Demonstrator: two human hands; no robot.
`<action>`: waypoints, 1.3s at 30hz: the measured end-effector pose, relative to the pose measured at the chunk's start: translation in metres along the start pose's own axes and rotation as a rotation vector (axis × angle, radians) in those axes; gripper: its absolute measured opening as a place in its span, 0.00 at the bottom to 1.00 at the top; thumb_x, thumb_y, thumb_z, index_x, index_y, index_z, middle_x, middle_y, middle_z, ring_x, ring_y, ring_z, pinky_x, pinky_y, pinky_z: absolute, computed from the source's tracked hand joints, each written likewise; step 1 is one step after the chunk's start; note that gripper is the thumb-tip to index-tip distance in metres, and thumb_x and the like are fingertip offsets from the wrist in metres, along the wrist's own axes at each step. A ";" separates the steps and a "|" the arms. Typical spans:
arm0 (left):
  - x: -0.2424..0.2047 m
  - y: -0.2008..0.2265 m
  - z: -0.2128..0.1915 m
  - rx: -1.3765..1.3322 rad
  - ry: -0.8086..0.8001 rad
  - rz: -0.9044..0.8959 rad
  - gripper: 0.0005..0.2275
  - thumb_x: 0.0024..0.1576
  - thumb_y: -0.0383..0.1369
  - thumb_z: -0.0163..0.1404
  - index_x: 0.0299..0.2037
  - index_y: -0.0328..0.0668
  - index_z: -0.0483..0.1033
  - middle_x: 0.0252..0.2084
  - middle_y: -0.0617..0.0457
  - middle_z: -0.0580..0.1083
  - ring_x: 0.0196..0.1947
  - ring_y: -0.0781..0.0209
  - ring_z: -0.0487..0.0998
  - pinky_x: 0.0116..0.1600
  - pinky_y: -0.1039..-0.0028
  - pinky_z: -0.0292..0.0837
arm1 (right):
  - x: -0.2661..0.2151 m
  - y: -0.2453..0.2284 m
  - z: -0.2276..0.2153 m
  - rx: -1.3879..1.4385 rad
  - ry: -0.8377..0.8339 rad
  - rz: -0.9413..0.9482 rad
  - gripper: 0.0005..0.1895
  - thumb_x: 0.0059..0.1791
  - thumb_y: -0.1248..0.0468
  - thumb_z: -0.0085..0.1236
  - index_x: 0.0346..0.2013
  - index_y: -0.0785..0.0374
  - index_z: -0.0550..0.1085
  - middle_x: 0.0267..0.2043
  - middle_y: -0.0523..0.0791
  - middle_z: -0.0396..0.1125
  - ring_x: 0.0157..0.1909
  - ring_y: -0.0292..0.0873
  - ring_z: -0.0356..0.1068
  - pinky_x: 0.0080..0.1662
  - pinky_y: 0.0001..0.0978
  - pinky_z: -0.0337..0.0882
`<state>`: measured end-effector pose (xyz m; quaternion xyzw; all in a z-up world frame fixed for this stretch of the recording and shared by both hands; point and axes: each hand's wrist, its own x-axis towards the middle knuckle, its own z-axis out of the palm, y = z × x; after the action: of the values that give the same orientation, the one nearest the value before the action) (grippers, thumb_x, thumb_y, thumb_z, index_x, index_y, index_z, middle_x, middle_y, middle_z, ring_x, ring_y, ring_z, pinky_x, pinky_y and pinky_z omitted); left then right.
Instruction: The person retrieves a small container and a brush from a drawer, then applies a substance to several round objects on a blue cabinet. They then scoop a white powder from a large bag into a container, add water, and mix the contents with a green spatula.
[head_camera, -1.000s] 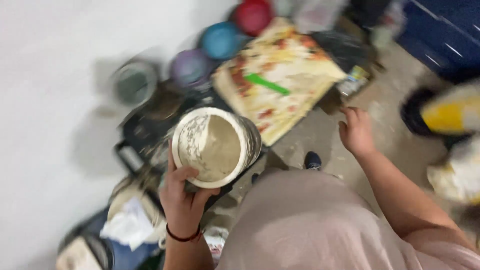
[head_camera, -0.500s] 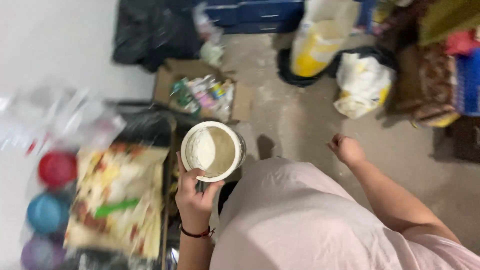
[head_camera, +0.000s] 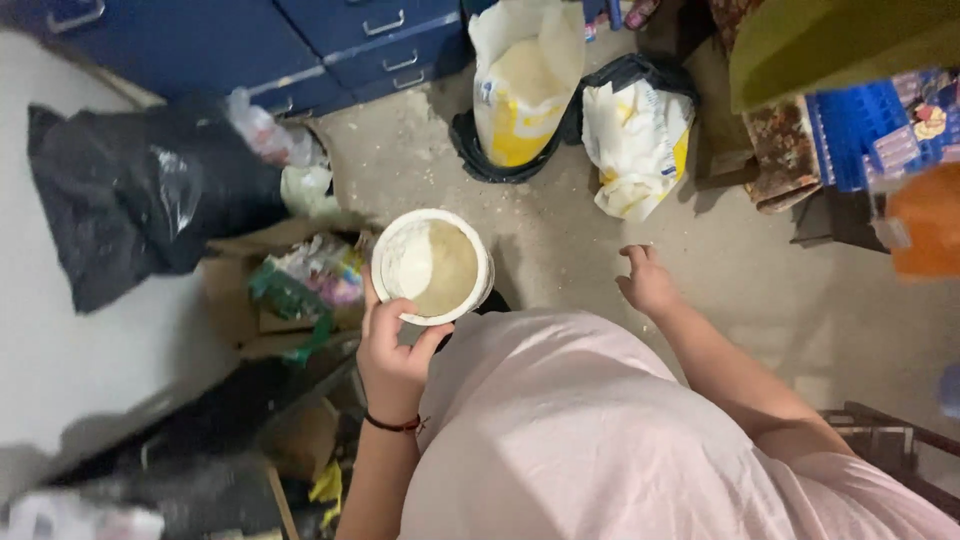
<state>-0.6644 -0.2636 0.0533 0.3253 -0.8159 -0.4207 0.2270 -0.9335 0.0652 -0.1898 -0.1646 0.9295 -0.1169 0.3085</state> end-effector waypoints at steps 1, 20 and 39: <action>0.024 0.005 0.000 0.029 -0.020 0.028 0.19 0.50 0.35 0.69 0.42 0.49 0.69 0.76 0.31 0.58 0.49 0.37 0.81 0.49 0.58 0.82 | 0.014 -0.010 -0.007 -0.020 -0.028 0.009 0.28 0.53 0.64 0.60 0.67 0.59 0.64 0.68 0.56 0.58 0.58 0.59 0.74 0.57 0.55 0.77; 0.238 -0.108 0.132 0.343 -0.445 -0.214 0.17 0.45 0.43 0.69 0.35 0.55 0.72 0.79 0.39 0.54 0.58 0.41 0.78 0.38 0.54 0.76 | 0.538 -0.082 0.035 -0.093 -0.055 -0.247 0.19 0.46 0.62 0.51 0.49 0.50 0.81 0.49 0.47 0.77 0.53 0.54 0.74 0.54 0.45 0.71; 0.243 -0.207 0.279 0.148 -0.236 -0.257 0.16 0.55 0.40 0.68 0.39 0.48 0.71 0.77 0.35 0.54 0.50 0.39 0.82 0.38 0.61 0.78 | 0.638 -0.168 0.114 -0.556 -0.178 0.131 0.44 0.51 0.48 0.61 0.71 0.60 0.48 0.64 0.57 0.51 0.60 0.61 0.63 0.57 0.51 0.69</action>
<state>-0.9405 -0.3790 -0.2471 0.3908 -0.8173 -0.4205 0.0495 -1.3064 -0.3433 -0.5668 -0.1920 0.9040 0.1770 0.3386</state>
